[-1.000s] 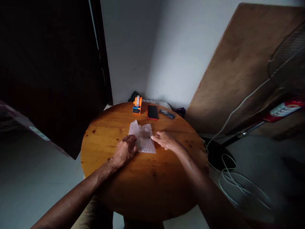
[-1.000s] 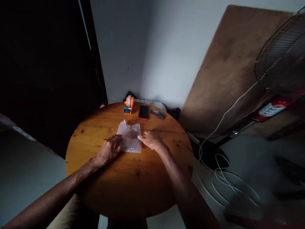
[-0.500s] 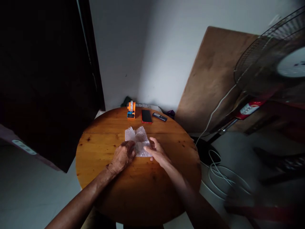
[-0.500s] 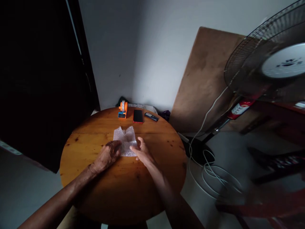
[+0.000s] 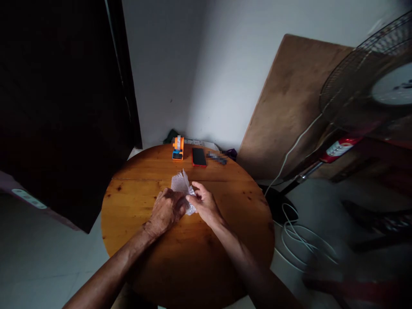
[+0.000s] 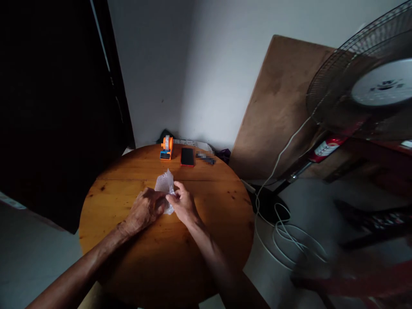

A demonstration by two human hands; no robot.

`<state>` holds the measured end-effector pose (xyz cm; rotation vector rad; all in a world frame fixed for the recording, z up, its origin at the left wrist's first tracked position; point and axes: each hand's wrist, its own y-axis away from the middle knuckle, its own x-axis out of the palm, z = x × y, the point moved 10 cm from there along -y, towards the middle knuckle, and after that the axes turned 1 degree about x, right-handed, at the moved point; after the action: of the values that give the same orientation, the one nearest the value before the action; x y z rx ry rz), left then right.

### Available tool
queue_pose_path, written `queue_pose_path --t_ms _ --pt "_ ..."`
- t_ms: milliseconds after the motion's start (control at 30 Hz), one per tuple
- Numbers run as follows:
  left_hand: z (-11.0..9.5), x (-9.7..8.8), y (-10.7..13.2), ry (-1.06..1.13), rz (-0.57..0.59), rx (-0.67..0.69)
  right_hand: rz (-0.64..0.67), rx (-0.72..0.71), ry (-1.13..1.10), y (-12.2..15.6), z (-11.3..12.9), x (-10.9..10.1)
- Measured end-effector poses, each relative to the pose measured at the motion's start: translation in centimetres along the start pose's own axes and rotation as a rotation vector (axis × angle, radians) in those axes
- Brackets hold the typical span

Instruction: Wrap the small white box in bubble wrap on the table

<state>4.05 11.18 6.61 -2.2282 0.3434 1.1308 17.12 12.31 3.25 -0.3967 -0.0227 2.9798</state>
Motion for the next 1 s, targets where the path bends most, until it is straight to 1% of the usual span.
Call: queue_pose_path --t_ms 100,167,300,367,467,600,633,700,800,900,967,1000 --pt "0.3 0.0 0.0 0.010 -0.054 0.017 0.028 -0.003 -0.016 0.0 0.1 1.0" --pt "0.9 0.1 0.1 0.060 -0.072 -0.025 0.047 0.002 -0.033 0.1 0.1 1.4" --pt "1.9 0.8 0.0 0.279 -0.005 -0.107 0.113 0.041 -0.042 0.7 -0.2 1.6" --pt "2.3 0.7 -0.1 0.382 -0.006 -0.150 0.174 0.038 -0.046 0.9 0.0 1.8" --pt "2.9 0.7 0.0 0.545 -0.015 -0.209 0.261 -0.008 0.002 1.0 0.7 2.1" --pt "3.4 1.2 0.3 0.769 0.038 -0.299 0.332 -0.135 0.202 1.1 2.5 3.0" --pt "3.6 1.2 0.3 0.778 0.045 -0.330 0.338 -0.177 0.261 1.2 3.1 3.2" --pt "3.9 1.1 0.2 0.732 0.050 -0.375 0.334 -0.244 0.374 1.5 4.1 3.5" --pt "3.9 0.8 -0.1 0.611 0.032 -0.389 0.317 -0.303 0.485 1.8 5.0 3.8" --pt "3.7 1.0 -0.2 0.580 0.006 -0.380 0.336 -0.322 0.447 1.9 4.8 3.8" --pt "3.9 1.2 -0.1 0.594 -0.018 -0.385 0.353 -0.303 0.343 1.7 4.2 3.4" --pt "4.0 1.3 0.0 0.601 -0.033 -0.390 0.338 -0.287 0.281 1.5 3.9 2.8"
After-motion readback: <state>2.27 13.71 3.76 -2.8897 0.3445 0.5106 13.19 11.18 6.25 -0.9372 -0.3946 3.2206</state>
